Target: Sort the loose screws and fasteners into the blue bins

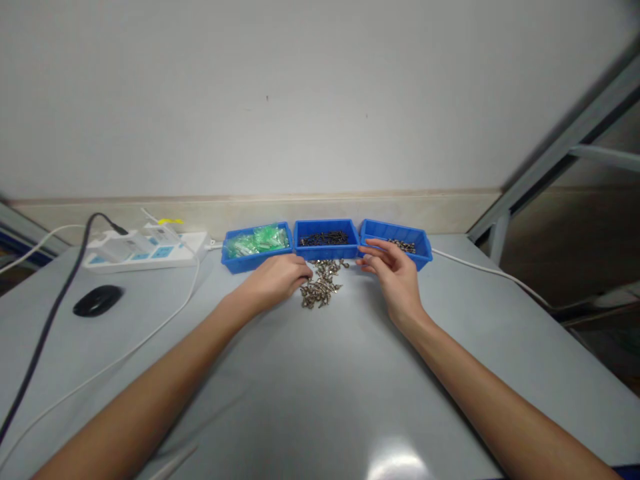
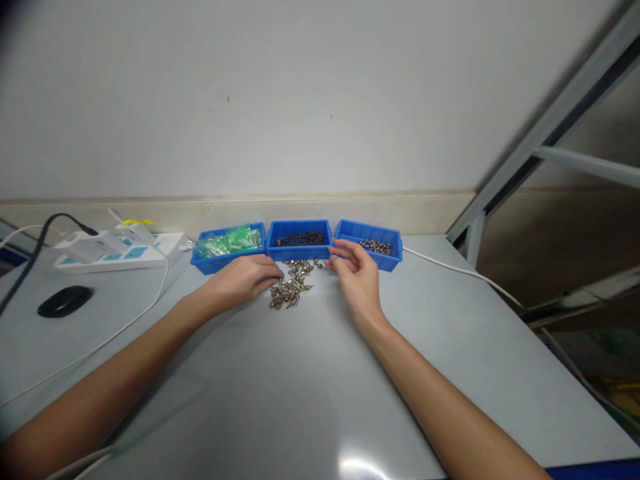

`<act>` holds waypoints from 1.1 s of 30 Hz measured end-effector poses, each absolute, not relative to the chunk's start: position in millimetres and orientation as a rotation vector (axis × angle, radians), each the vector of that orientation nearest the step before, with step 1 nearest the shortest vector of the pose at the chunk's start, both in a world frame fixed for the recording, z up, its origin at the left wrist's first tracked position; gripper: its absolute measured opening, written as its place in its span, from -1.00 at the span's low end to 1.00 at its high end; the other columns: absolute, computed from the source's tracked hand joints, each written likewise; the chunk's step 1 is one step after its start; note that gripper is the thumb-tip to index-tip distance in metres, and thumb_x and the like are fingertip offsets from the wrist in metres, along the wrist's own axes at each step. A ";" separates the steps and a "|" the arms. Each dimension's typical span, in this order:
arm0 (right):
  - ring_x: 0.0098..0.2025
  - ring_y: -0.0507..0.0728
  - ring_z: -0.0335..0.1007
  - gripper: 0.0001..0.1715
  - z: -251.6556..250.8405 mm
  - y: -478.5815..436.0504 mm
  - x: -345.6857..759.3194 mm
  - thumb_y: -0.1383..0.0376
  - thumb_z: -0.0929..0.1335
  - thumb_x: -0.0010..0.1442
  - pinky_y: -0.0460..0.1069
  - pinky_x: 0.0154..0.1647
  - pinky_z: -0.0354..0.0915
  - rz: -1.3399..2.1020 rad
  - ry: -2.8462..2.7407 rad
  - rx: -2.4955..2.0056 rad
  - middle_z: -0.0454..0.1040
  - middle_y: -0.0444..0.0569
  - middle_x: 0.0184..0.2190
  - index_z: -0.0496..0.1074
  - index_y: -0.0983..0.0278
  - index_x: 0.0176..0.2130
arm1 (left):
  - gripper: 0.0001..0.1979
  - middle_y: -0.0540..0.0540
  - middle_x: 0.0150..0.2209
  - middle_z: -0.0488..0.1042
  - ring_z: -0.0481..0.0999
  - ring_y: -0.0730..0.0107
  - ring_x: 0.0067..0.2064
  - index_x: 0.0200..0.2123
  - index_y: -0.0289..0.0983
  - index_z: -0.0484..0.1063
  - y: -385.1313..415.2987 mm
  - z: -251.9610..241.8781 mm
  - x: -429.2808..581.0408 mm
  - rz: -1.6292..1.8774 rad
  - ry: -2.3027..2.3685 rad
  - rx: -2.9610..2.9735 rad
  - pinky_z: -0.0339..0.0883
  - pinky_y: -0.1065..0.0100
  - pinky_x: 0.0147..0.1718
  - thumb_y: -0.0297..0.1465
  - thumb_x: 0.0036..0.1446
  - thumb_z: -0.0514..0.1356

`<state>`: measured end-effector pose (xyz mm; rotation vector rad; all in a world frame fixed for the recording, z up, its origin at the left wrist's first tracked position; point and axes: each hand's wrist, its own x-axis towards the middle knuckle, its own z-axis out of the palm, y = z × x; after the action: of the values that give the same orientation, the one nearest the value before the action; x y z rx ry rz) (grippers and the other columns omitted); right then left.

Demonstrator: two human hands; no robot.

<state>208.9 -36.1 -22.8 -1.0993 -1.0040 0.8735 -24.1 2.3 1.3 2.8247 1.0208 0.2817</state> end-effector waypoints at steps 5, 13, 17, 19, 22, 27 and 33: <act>-0.33 0.13 0.56 -0.70 -24.1 -36.5 207.8 0.30 0.43 0.01 0.06 -0.25 0.44 0.880 -1.025 -1.103 0.60 0.03 -0.21 0.50 0.25 -0.18 | -0.78 -0.18 -0.16 0.56 0.55 0.22 -0.13 -0.23 -0.30 0.56 4.7 -2.6 -25.2 0.289 1.049 2.815 0.37 0.30 -0.13 -0.54 0.23 0.10; -0.34 0.12 0.56 -0.75 -22.3 -39.1 205.8 0.27 0.43 0.03 0.07 -0.23 0.45 0.870 -1.066 -1.122 0.60 0.02 -0.22 0.50 0.26 -0.22 | -0.85 -0.15 -0.22 0.58 0.57 0.22 -0.17 -0.18 -0.28 0.49 2.6 0.1 -24.2 0.418 1.106 2.701 0.38 0.27 -0.17 -0.51 0.21 0.16; -0.39 0.10 0.54 -0.80 -22.7 -40.9 205.3 0.24 0.42 0.09 0.04 -0.27 0.46 0.918 -1.149 -1.115 0.61 -0.01 -0.33 0.51 0.27 -0.24 | -0.87 -0.09 -0.29 0.58 0.60 0.33 -0.25 -0.20 -0.28 0.39 -1.6 3.7 -17.9 0.678 1.052 2.338 0.44 0.32 -0.21 -0.50 0.15 0.22; -0.39 0.09 0.54 -0.80 -23.4 -42.5 203.9 0.23 0.43 0.10 0.03 -0.26 0.46 0.975 -1.248 -1.086 0.61 -0.03 -0.37 0.53 0.27 -0.24 | -0.81 -0.07 -0.33 0.59 0.62 0.34 -0.27 -0.23 -0.27 0.32 -5.0 4.6 -13.1 0.776 1.008 2.112 0.48 0.34 -0.23 -0.47 0.10 0.26; -0.34 0.10 0.55 -0.73 -23.7 -46.2 200.1 0.22 0.47 0.07 0.05 -0.20 0.47 1.081 -1.389 -1.037 0.62 -0.02 -0.34 0.56 0.28 -0.19 | -0.69 -0.06 -0.36 0.60 0.65 0.31 -0.27 -0.25 -0.24 0.21 -10.7 4.9 -6.7 0.824 0.956 1.881 0.50 0.34 -0.26 -0.44 0.04 0.32; -0.32 0.12 0.57 -0.73 -22.0 -50.8 195.6 0.18 0.51 0.02 0.05 -0.19 0.48 1.238 -1.437 -1.004 0.64 0.01 -0.32 0.60 0.27 -0.27 | -0.62 -0.06 -0.37 0.61 0.67 0.25 -0.28 -0.26 -0.22 0.14 -16.1 6.1 -2.5 0.821 0.918 1.702 0.50 0.35 -0.30 -0.43 0.02 0.34; -0.39 0.07 0.57 -0.69 -18.4 -49.4 198.1 0.20 0.55 -0.06 -0.01 -0.25 0.47 1.355 -1.338 -0.967 0.63 -0.05 -0.42 0.61 0.27 -0.27 | -0.58 -0.04 -0.37 0.60 0.67 0.25 -0.28 -0.25 -0.21 0.12 -17.8 7.4 -1.9 0.789 0.883 1.631 0.50 0.38 -0.32 -0.42 0.01 0.36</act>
<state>198.1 -49.4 -18.4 -0.9672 -1.3385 1.3546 -1.9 -17.8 7.4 1.6306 0.8827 0.7892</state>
